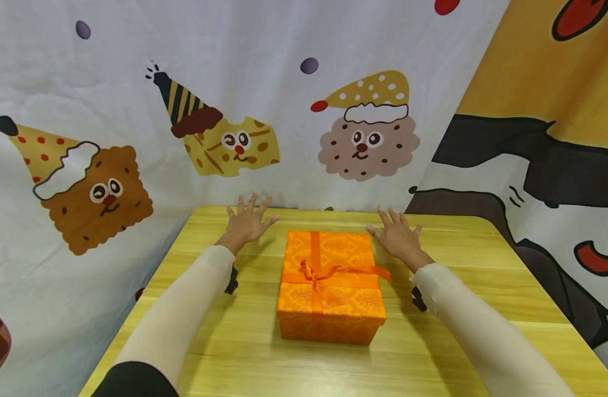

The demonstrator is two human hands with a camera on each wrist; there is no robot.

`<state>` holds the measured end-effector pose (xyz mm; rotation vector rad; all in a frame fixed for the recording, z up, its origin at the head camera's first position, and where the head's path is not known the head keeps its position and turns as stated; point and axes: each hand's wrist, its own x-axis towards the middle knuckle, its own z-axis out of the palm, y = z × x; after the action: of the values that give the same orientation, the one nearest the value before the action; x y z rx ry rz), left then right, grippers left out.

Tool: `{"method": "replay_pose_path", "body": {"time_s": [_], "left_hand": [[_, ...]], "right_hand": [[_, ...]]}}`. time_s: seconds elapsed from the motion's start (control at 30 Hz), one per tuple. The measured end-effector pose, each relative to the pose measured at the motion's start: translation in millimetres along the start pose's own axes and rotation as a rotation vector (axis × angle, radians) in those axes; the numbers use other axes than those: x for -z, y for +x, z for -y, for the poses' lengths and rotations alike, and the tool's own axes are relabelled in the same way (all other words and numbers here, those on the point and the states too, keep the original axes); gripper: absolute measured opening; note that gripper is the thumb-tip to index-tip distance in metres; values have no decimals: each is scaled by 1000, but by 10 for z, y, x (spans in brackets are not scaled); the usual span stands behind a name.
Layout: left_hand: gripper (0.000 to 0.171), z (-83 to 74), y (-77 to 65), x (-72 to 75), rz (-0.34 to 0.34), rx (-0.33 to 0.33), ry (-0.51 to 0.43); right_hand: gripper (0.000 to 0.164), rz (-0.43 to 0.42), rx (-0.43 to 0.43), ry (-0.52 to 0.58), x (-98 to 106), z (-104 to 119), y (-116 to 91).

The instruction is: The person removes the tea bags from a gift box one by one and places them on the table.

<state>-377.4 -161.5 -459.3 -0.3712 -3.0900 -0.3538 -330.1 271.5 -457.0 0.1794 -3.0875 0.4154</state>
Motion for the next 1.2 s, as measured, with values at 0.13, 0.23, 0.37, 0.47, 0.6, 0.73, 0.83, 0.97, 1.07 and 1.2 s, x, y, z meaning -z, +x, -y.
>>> {"method": "replay_pose_path", "body": {"time_s": [0.13,0.23,0.37,0.47,0.6,0.73,0.83,0.97,1.07,1.2], "left_hand": [[85,-3,-24,9,12,4,10],[85,18,-15,-10,14,-3,20],[83,34,-22,-27,13,-15,30],[81,28,-38,-23,8,-24,33],[81,8,-62,-5,-4,-35,36],[81,-34,-96,19,-10,-37,43],[79,-70,-134,43,-14,-45,37],[77,-88,-155,50,-11,-57,36],[78,-91,-157,45,-5,-59,45],[81,-97,-164,49,-4,-72,41]], "right_hand": [[82,0,2,5,-8,-12,-20],[82,-1,9,16,-14,-13,-41],[80,-9,20,31,-23,-3,-71],[79,-14,24,38,-29,5,-83],[81,-20,33,50,-30,13,-92],[80,-26,47,75,-21,19,-119],[79,-29,57,94,-12,30,-147],[77,-27,67,127,6,48,-179],[74,-24,79,154,22,58,-199],[74,-24,108,178,37,64,-224]]}}
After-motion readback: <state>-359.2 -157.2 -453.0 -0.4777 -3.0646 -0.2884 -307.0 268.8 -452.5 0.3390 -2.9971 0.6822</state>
